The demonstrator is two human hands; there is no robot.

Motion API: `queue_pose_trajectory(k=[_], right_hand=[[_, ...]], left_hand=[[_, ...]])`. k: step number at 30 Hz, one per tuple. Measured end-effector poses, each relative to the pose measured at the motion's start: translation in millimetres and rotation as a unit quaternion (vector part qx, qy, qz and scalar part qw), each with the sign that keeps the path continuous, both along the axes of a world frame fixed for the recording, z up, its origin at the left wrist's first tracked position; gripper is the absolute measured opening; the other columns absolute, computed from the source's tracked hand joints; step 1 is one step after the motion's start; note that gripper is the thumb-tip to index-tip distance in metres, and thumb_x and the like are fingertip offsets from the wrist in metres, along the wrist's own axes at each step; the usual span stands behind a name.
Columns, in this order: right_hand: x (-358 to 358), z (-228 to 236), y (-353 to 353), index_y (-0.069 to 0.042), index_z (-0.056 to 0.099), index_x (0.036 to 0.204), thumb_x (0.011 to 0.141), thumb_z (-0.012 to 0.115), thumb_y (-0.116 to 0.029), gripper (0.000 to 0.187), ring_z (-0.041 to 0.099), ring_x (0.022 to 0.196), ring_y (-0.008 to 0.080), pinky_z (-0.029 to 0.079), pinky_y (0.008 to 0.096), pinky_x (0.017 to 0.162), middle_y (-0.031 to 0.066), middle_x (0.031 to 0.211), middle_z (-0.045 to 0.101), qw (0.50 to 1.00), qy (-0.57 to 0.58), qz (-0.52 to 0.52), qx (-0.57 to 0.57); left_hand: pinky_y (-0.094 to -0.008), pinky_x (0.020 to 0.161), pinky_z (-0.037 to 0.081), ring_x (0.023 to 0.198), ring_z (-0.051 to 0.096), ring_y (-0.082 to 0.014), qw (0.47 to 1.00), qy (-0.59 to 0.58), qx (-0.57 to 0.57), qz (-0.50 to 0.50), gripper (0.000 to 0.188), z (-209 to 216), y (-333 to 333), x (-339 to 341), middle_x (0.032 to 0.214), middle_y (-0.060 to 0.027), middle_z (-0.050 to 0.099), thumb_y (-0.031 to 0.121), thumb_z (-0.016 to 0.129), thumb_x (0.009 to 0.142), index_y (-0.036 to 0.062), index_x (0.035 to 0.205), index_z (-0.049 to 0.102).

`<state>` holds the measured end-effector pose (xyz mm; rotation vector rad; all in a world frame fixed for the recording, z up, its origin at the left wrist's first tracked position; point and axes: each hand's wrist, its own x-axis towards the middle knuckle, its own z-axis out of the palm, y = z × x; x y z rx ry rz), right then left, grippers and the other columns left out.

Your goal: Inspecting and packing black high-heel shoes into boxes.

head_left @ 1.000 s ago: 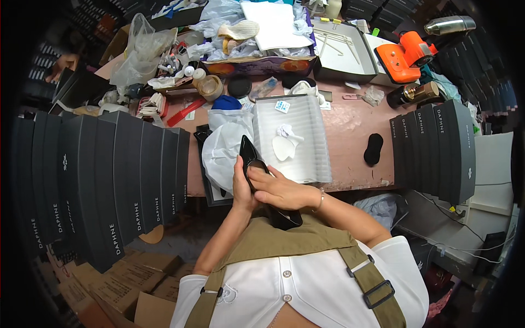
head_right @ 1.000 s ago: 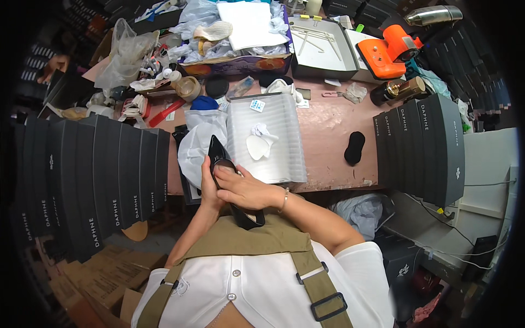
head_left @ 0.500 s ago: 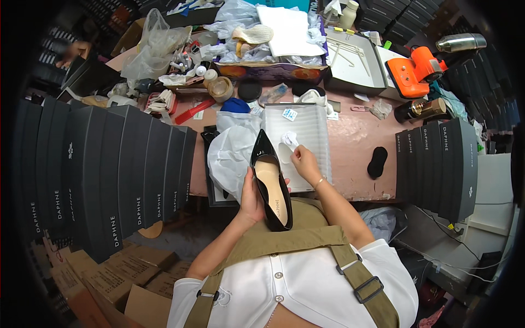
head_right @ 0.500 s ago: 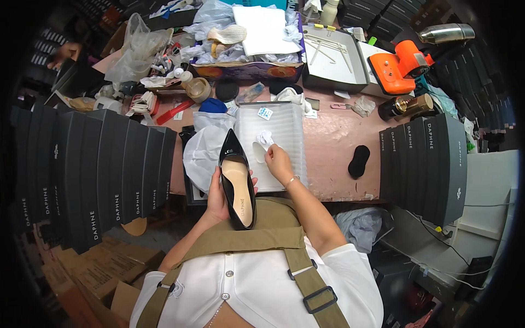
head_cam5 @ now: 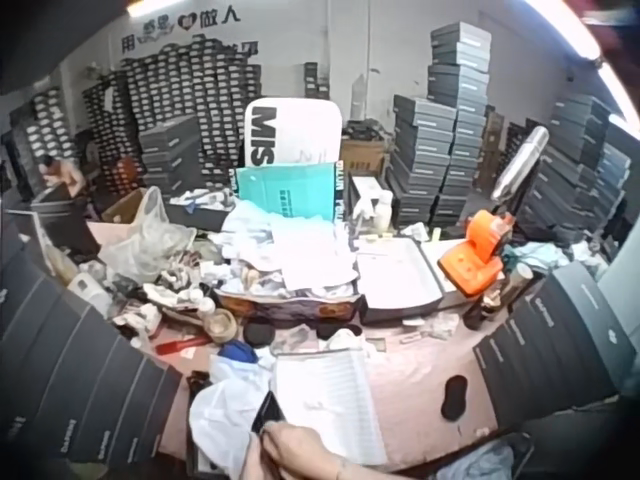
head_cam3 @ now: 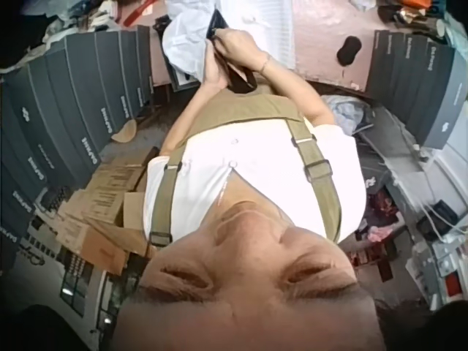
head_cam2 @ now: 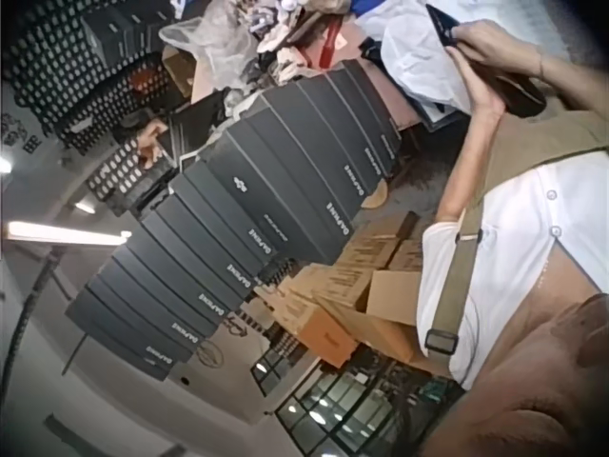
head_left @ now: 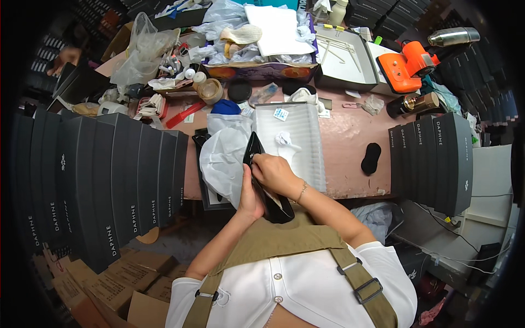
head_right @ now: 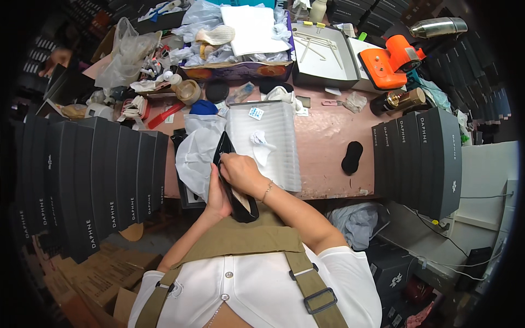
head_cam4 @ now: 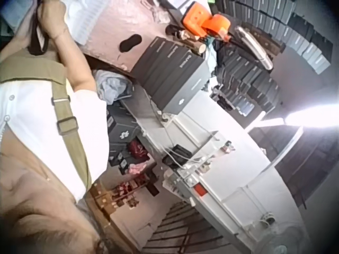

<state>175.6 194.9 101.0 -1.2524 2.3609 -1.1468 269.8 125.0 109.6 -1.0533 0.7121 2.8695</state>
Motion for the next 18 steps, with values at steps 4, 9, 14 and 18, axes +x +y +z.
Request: queue_pose_trajectory(k=[4,9,14,18], right_hand=[[-29.9,19.9,30.0,-0.001,0.065,0.094,0.079,0.067,-0.024,0.027,0.060,0.088,0.0312,0.044,0.0494,0.079,0.0143,0.086,0.063,0.993,-0.063,-0.043,0.092],[-67.1,-92.0,62.1,-0.005,0.064,0.092,0.074,0.072,-0.023,0.027,0.050,0.108,0.0280,0.029,0.0579,0.096,0.0106,0.104,0.059,0.919,0.295,-0.093,0.244],[-54.1,-21.8,62.8,-0.003,0.057,0.090,0.071,0.069,-0.010,0.024,0.057,0.096,0.0268,0.041,0.0469,0.088,0.0103,0.099,0.061,0.989,-0.016,-0.077,0.129],[-31.3,52.9,38.8,-0.002,0.053,0.088,0.070,0.065,-0.002,0.022,0.062,0.076,0.0273,0.050,0.0321,0.068,0.0123,0.088,0.060,0.986,-0.145,0.009,-0.083]], left_hand=[[-0.0396,0.085,0.050,0.095,0.061,-0.0251,0.998,-0.045,0.028,-0.022,0.059,-18.8,-23.2,14.0,0.103,-0.0113,0.061,0.055,0.058,0.086,0.0049,0.117,0.052],[-0.0413,0.080,0.053,0.091,0.063,-0.0263,0.997,-0.079,0.006,0.004,0.036,-22.8,-28.7,9.0,0.100,-0.0135,0.062,0.016,0.060,0.080,-0.0004,0.112,0.052],[-0.0404,0.080,0.055,0.094,0.062,-0.0254,0.991,-0.077,-0.103,0.041,0.041,-17.9,-38.1,7.0,0.102,-0.0139,0.060,0.002,0.058,0.079,0.0017,0.119,0.047],[-0.0403,0.080,0.054,0.094,0.062,-0.0243,0.994,-0.066,-0.087,0.010,0.036,-34.2,-31.5,5.0,0.106,-0.0126,0.059,0.008,0.054,0.086,0.0040,0.121,0.046]])
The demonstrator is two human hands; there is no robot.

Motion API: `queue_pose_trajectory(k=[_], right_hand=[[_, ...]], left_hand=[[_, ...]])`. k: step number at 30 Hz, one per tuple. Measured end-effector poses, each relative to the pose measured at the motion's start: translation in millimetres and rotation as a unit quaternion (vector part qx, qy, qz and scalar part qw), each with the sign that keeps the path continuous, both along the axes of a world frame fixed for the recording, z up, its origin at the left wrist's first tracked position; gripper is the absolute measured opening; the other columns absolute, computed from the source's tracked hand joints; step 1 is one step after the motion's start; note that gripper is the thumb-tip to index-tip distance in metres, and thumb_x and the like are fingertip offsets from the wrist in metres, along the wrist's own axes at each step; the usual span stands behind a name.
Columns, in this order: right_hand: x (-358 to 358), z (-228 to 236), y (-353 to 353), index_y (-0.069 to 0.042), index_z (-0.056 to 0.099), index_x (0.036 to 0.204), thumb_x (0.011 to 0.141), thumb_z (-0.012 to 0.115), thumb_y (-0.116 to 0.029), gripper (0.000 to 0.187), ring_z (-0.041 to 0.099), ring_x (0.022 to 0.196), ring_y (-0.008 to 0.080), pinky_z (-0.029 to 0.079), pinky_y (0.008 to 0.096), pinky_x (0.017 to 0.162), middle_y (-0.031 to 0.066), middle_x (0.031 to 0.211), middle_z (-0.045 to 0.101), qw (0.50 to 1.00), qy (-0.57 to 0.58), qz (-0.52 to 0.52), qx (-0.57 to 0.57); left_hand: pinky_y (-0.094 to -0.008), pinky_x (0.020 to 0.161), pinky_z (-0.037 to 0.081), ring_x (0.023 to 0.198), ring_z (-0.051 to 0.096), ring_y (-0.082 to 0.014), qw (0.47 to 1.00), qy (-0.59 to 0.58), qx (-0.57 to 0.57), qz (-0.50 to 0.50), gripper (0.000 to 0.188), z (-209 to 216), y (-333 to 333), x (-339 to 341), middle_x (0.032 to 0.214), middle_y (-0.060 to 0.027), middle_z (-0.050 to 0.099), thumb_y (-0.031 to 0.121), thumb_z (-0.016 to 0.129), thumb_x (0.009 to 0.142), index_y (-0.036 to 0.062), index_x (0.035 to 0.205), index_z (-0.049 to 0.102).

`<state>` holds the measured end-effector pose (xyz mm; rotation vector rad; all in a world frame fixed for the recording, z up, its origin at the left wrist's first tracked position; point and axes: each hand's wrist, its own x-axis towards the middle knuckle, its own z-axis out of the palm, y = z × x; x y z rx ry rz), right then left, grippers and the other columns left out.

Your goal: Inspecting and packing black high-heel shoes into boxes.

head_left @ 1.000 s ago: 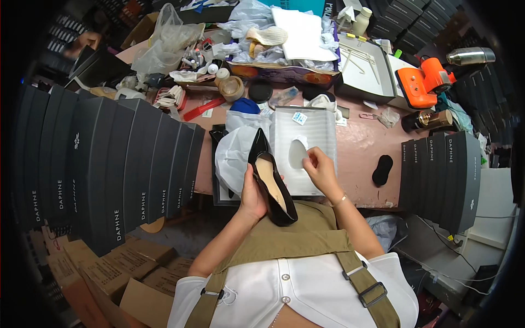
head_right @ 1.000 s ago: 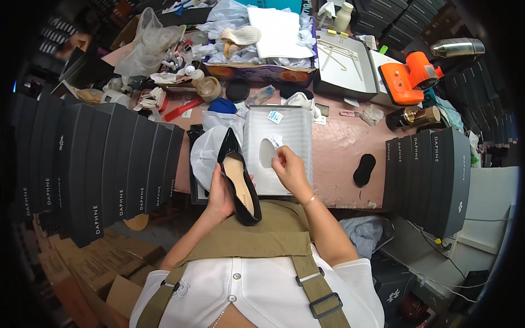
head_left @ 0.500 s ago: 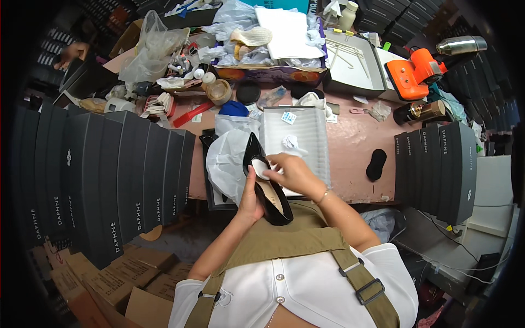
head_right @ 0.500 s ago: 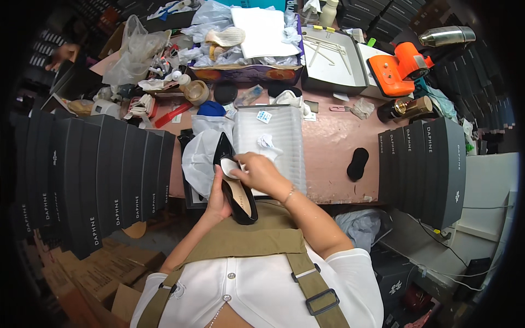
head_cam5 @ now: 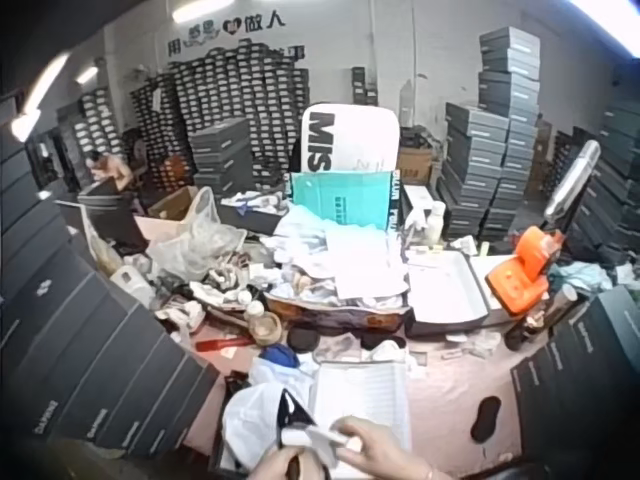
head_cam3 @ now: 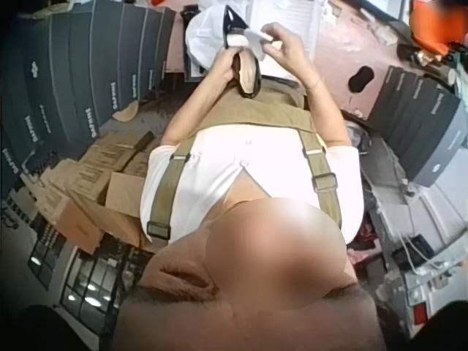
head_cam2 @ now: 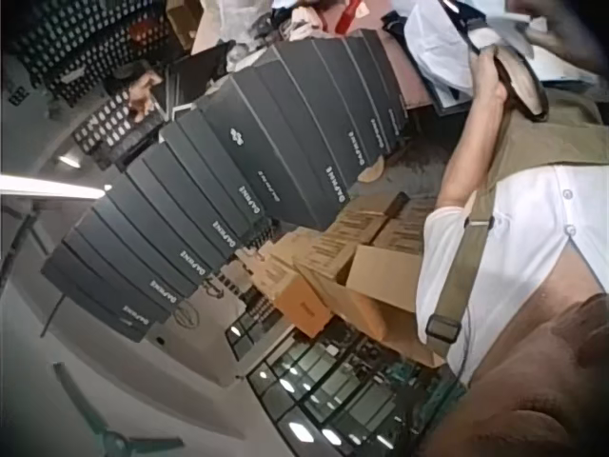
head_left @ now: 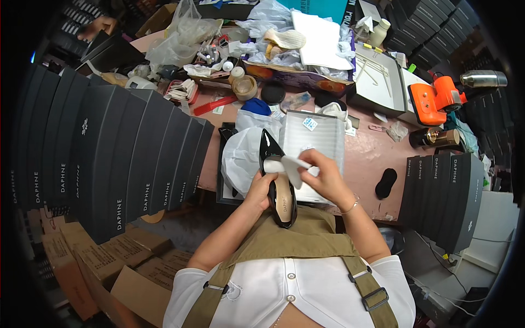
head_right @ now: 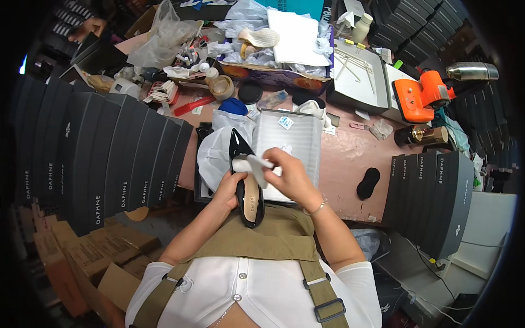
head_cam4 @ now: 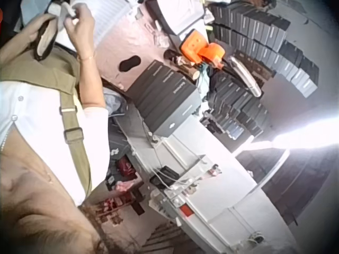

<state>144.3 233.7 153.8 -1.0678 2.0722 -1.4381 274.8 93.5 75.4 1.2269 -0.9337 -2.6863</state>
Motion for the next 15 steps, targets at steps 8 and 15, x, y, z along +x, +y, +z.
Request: queue_pose_trajectory(k=[8,15], right_hand=[[24.0,-23.9,-52.5,-0.007,0.051,0.088,0.071,0.059,-0.006,0.018,0.055,0.079,0.0288,0.045,0.0395,0.065,0.0092,0.080,0.048,0.946,0.301,0.012,0.120],[4.8,-44.6,-57.4,-0.006,0.045,0.127,0.078,0.066,-0.022,0.056,0.052,0.111,0.0331,0.041,0.0461,0.089,0.0168,0.116,0.054,0.935,0.327,0.033,0.131]], left_hand=[[-0.0385,0.095,0.045,0.112,0.053,-0.0220,0.991,0.111,0.069,0.041,0.041,4.4,18.6,-1.4,0.125,-0.0095,0.049,0.040,0.041,0.098,0.0092,0.126,0.039],[-0.0413,0.086,0.051,0.105,0.057,-0.0252,0.996,0.058,0.048,0.039,0.040,11.1,19.3,8.0,0.119,-0.0132,0.050,0.028,0.048,0.096,0.0075,0.126,0.031]])
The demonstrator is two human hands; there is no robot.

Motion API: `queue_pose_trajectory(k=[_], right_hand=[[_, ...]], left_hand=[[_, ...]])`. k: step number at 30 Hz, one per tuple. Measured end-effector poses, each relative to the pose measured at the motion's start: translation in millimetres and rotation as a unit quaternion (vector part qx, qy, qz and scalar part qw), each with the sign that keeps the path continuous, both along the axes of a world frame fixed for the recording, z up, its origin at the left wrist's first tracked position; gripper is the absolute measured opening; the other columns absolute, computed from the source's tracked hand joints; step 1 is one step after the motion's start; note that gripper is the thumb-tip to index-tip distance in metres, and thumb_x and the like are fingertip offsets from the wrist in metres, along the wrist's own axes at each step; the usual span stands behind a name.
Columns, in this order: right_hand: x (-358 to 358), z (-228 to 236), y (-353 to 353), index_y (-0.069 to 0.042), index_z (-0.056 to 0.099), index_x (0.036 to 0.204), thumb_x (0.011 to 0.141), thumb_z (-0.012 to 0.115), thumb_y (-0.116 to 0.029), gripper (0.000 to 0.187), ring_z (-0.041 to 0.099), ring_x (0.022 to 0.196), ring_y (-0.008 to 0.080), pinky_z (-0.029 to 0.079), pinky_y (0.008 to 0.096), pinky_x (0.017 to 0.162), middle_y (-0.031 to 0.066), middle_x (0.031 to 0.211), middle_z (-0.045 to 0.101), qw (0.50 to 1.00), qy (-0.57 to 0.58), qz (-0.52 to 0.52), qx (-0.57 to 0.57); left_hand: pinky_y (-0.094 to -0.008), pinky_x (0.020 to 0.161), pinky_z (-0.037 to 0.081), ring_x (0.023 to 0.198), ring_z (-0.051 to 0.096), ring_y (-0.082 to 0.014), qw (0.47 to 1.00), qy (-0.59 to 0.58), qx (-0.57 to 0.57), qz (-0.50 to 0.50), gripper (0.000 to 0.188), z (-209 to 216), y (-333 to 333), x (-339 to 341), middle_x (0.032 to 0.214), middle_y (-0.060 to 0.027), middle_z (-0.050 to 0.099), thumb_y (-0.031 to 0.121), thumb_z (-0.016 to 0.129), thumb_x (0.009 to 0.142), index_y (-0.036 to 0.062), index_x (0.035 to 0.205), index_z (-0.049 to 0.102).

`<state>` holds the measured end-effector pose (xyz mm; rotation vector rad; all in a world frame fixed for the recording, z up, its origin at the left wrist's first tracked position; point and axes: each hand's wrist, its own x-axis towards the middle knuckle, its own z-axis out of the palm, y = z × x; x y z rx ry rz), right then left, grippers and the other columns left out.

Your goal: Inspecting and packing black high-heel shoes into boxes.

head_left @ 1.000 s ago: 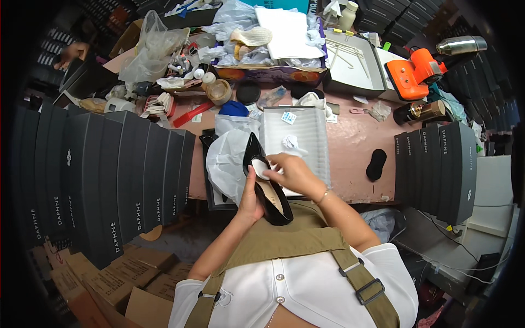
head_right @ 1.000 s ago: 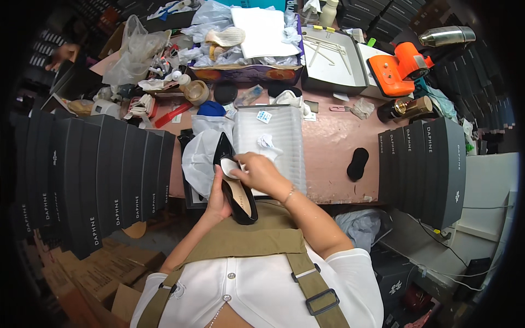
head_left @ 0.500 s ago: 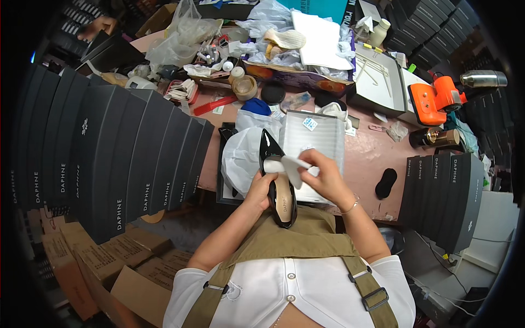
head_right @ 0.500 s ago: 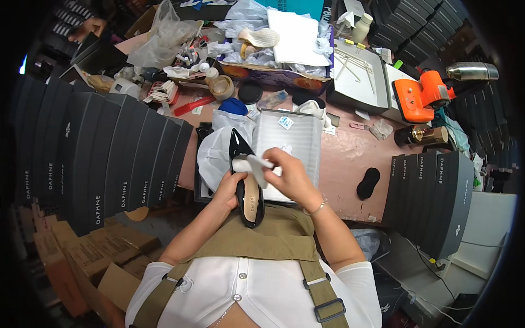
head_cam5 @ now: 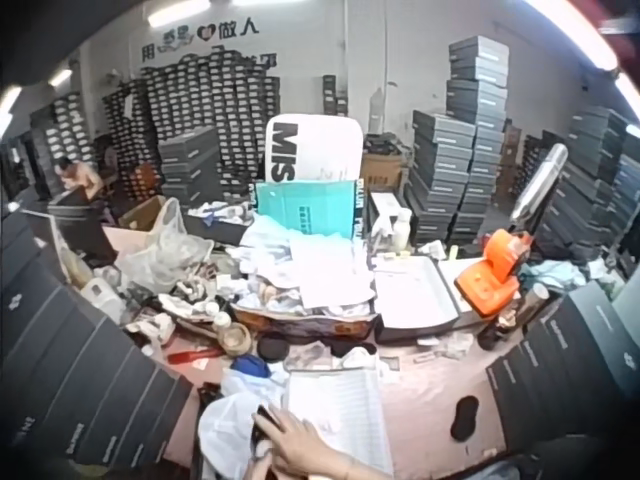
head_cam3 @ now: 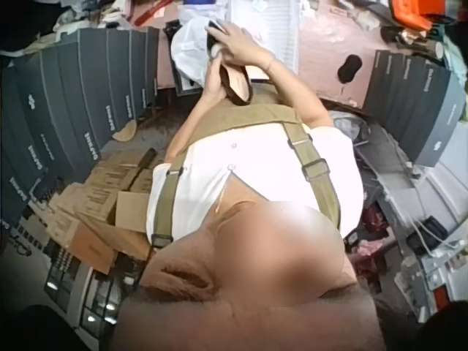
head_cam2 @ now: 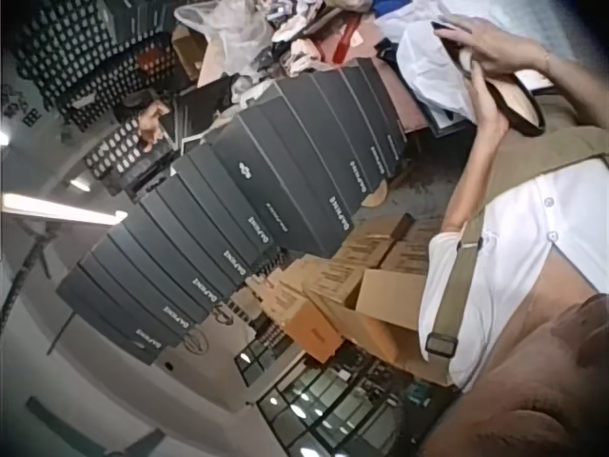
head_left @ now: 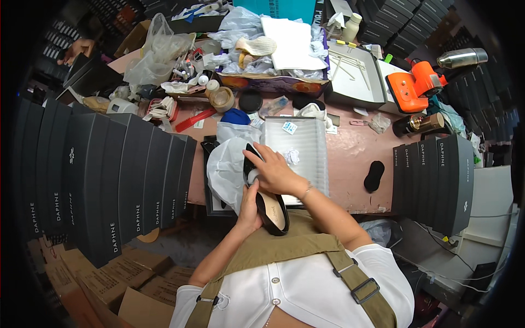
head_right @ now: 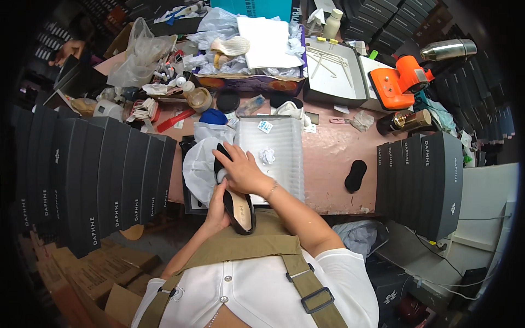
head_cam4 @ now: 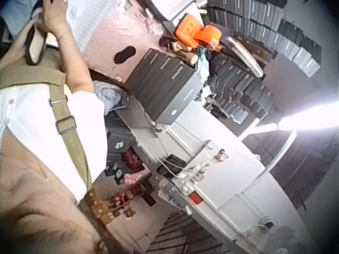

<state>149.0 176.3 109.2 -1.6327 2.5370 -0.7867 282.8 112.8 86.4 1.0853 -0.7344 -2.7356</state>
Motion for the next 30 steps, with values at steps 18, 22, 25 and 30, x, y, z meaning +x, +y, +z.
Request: queue_pose_trajectory(k=[18,22,25,30], right_hand=[[15.6,13.2,21.8,-0.003,0.047,0.107,0.074,0.060,-0.002,0.035,0.059,0.079,0.0384,0.051,0.0433,0.064,0.0173,0.092,0.053,0.989,-0.144,-0.007,0.037],[27.6,19.9,29.2,-0.004,0.047,0.101,0.073,0.064,-0.006,0.032,0.060,0.078,0.0344,0.049,0.0423,0.062,0.0165,0.092,0.053,0.988,-0.151,0.027,-0.020],[16.3,24.9,33.8,-0.007,0.051,0.118,0.071,0.070,-0.009,0.051,0.060,0.094,0.0338,0.050,0.0383,0.075,0.0199,0.106,0.056,0.995,-0.079,-0.035,0.055],[9.9,18.4,35.0,-0.004,0.040,0.134,0.065,0.074,-0.010,0.077,0.057,0.105,0.0385,0.048,0.0395,0.087,0.0258,0.116,0.056,0.946,-0.285,-0.100,-0.115]], left_hand=[[-0.0365,0.092,0.044,0.110,0.050,-0.0200,0.992,0.030,-0.119,0.023,0.040,2.5,9.6,-18.1,0.118,-0.0070,0.048,0.019,0.049,0.094,0.0120,0.129,0.033],[-0.0355,0.094,0.044,0.113,0.049,-0.0205,0.996,0.048,-0.080,0.000,0.051,7.1,0.4,-10.0,0.122,-0.0097,0.047,0.014,0.044,0.094,0.0138,0.140,0.022],[-0.0376,0.095,0.045,0.115,0.050,-0.0225,0.993,0.065,-0.096,-0.017,0.056,9.4,4.5,-10.2,0.126,-0.0112,0.046,0.012,0.040,0.091,0.0164,0.143,0.021],[-0.0374,0.089,0.050,0.107,0.056,-0.0236,0.995,0.065,-0.030,-0.071,0.054,7.9,4.6,-7.1,0.124,-0.0113,0.048,0.010,0.039,0.090,0.0169,0.141,0.024]])
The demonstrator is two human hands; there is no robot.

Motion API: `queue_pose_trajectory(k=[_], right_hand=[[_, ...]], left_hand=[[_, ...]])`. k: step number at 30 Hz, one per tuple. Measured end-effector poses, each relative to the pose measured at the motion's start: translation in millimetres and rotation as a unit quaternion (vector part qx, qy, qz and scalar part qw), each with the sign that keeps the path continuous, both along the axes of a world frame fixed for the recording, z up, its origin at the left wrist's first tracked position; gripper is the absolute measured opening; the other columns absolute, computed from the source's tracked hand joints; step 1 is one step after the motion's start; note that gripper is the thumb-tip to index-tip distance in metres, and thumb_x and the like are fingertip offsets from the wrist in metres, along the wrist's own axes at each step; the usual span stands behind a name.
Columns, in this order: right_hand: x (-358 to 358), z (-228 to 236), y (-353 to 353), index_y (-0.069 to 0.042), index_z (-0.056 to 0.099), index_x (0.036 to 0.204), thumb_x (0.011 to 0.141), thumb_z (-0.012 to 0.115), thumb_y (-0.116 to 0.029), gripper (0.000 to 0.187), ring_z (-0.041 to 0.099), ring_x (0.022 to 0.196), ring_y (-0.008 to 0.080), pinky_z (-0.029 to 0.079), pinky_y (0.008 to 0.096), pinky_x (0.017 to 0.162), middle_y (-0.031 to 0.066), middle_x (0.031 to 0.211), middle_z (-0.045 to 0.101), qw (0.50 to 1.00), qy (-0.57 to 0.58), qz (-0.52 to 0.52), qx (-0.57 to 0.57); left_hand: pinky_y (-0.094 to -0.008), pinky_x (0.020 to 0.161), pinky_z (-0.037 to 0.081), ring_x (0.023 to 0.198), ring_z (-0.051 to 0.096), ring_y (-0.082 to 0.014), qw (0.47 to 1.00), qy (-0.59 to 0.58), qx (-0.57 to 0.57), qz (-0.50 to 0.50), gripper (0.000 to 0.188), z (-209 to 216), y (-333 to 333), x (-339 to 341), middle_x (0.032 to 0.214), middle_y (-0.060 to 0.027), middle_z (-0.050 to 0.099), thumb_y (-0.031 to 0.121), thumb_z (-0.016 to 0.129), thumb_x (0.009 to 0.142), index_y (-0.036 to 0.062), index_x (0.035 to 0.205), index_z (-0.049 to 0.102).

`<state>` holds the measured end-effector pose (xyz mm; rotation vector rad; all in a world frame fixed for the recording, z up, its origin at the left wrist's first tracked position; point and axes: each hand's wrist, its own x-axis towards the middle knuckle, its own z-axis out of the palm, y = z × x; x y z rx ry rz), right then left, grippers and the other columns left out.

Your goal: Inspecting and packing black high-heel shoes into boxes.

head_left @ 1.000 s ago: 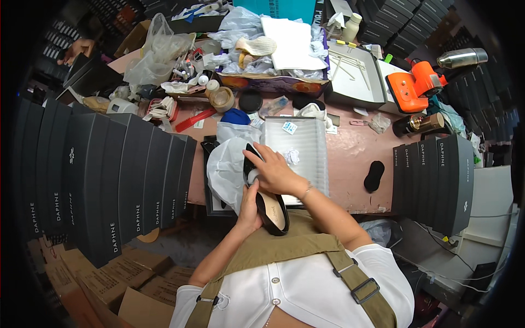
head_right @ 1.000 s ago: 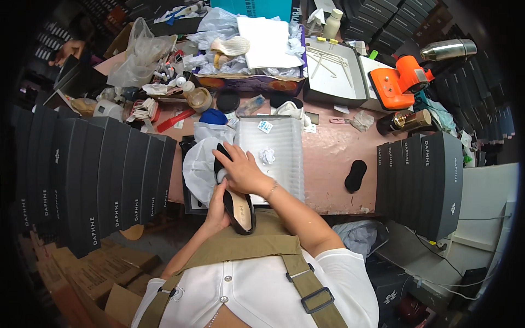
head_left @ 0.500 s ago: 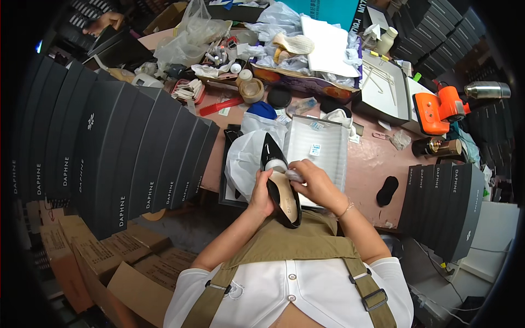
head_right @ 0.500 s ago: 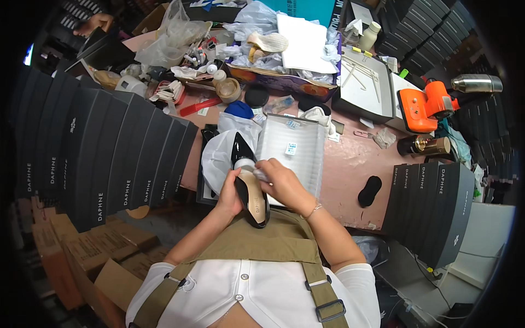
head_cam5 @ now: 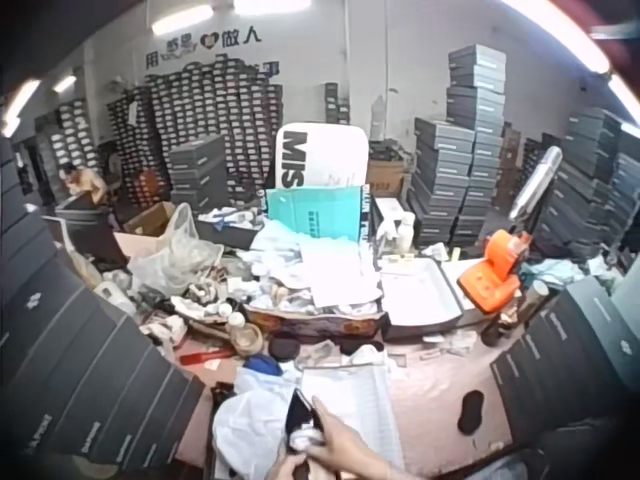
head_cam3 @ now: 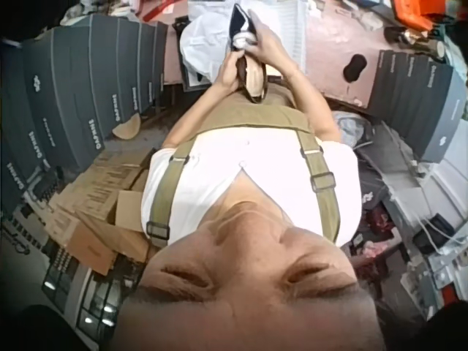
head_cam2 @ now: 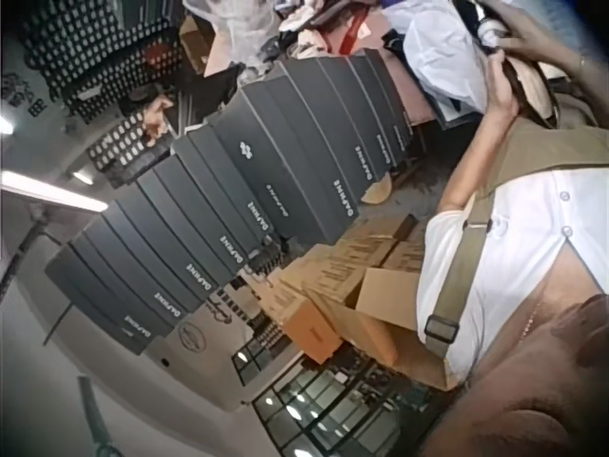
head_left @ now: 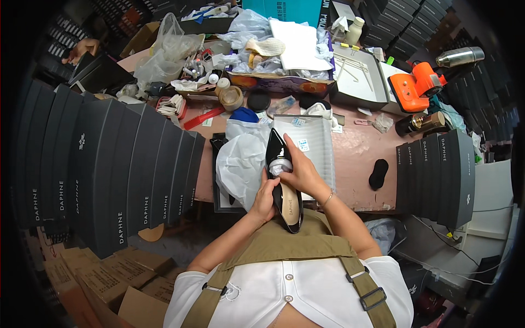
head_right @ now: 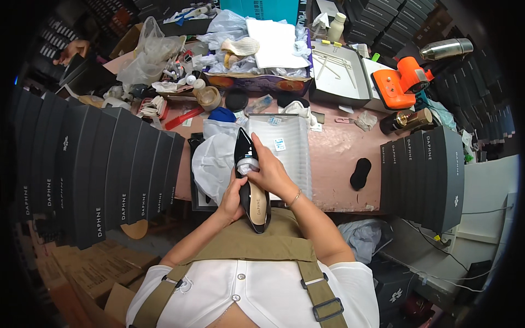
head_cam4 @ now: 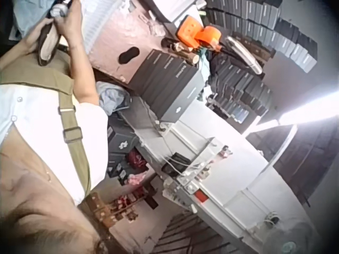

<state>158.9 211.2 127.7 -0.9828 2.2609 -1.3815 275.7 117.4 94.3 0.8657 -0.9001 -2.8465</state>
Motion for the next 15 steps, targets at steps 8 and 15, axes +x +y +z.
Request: queue_pose_trajectory(k=[8,15], right_hand=[[-11.4,-5.1,4.6,-0.005,0.039,0.137,0.074,0.073,-0.017,0.073,0.060,0.103,0.0291,0.050,0.0368,0.079,0.0220,0.119,0.058,0.999,-0.017,0.030,-0.031],[17.7,23.2,68.8,-0.002,0.042,0.136,0.079,0.075,-0.015,0.066,0.058,0.104,0.0206,0.049,0.0326,0.087,0.0137,0.128,0.052,0.942,-0.302,0.146,-0.015]], left_hand=[[-0.0370,0.083,0.053,0.097,0.062,-0.0226,0.999,0.000,-0.029,-0.016,0.038,16.5,4.0,-6.6,0.113,-0.0122,0.056,0.013,0.040,0.094,0.0074,0.132,0.039],[-0.0284,0.066,0.061,0.078,0.069,-0.0225,0.940,0.053,0.286,-0.176,0.045,5.3,-64.8,-14.3,0.099,-0.0182,0.063,0.020,0.042,0.098,-0.0070,0.133,0.036]])
